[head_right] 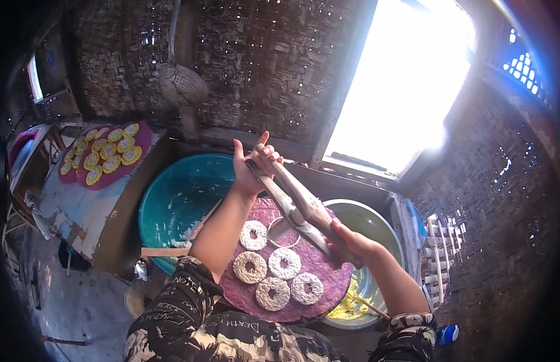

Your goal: The person uses a wooden mold and a circular cutter to form white dough into ring shapes on a purple mat. They then fill the centers with yellow paste using a wooden stick and place the finished pieces on a tray.

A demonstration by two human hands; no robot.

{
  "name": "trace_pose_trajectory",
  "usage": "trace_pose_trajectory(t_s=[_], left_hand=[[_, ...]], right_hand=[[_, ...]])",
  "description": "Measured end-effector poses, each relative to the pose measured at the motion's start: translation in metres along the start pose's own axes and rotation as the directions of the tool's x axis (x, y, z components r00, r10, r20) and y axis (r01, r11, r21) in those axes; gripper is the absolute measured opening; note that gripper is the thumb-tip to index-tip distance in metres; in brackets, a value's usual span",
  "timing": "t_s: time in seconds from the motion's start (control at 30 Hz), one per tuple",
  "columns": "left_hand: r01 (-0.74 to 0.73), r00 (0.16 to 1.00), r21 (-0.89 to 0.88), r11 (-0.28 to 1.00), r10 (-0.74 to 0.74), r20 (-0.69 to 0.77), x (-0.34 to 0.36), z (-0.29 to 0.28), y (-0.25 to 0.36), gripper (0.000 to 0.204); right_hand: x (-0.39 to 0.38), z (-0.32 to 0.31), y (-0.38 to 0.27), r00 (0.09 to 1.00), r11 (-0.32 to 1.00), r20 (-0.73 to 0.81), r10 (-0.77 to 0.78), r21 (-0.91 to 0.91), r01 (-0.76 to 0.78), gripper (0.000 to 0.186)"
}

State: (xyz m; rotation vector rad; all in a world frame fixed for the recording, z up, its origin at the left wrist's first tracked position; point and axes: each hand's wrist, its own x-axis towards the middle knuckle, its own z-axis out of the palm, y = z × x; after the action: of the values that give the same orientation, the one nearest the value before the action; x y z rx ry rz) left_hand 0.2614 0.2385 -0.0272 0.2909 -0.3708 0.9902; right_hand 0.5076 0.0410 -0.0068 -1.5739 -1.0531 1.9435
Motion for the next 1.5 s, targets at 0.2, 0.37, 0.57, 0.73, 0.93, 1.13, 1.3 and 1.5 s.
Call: trace_pose_trajectory(t_s=[0.2,0.37,0.57,0.73,0.93,1.13,1.3,1.5], left_hand=[[-0.074,0.993,-0.069,0.995,0.067,-0.093,-0.006,-0.031,-0.024,0.078],[-0.123,0.989,0.075,0.990,0.128,-0.071,-0.018,-0.042,-0.012,0.073],[-0.153,0.981,0.080,0.985,0.161,-0.109,-0.008,-0.045,0.017,0.075],[-0.193,0.975,0.060,0.979,0.198,-0.103,0.001,-0.051,0.011,0.072],[-0.195,0.948,0.019,0.981,0.193,-0.254,-0.008,-0.053,-0.019,0.067],[-0.144,0.901,0.021,0.989,0.140,-0.410,-0.023,-0.045,-0.019,0.068],[-0.133,0.918,0.160,0.978,0.182,-0.353,-0.027,-0.032,0.000,0.065],[-0.046,0.953,0.610,0.791,0.218,-0.211,-0.012,0.009,0.036,0.101]], right_hand=[[-0.013,-0.015,-0.011,0.991,0.977,-0.109,0.076,-0.188,-0.096,0.073],[-0.004,0.004,-0.005,0.989,0.971,-0.140,0.045,-0.227,-0.077,0.068],[0.022,0.020,-0.015,0.955,0.878,-0.282,-0.089,-0.475,-0.059,0.065],[0.009,0.032,-0.035,0.888,0.839,-0.403,-0.222,-0.542,-0.036,0.061],[-0.017,0.031,-0.037,0.883,0.816,-0.441,-0.160,-0.563,-0.133,0.060],[-0.021,0.034,-0.018,0.921,0.825,-0.373,-0.108,-0.551,-0.126,0.062],[-0.003,0.050,-0.009,0.903,0.814,-0.401,-0.155,-0.570,-0.114,0.058],[0.011,0.055,-0.017,0.885,0.853,-0.289,-0.364,-0.484,0.193,0.050]])
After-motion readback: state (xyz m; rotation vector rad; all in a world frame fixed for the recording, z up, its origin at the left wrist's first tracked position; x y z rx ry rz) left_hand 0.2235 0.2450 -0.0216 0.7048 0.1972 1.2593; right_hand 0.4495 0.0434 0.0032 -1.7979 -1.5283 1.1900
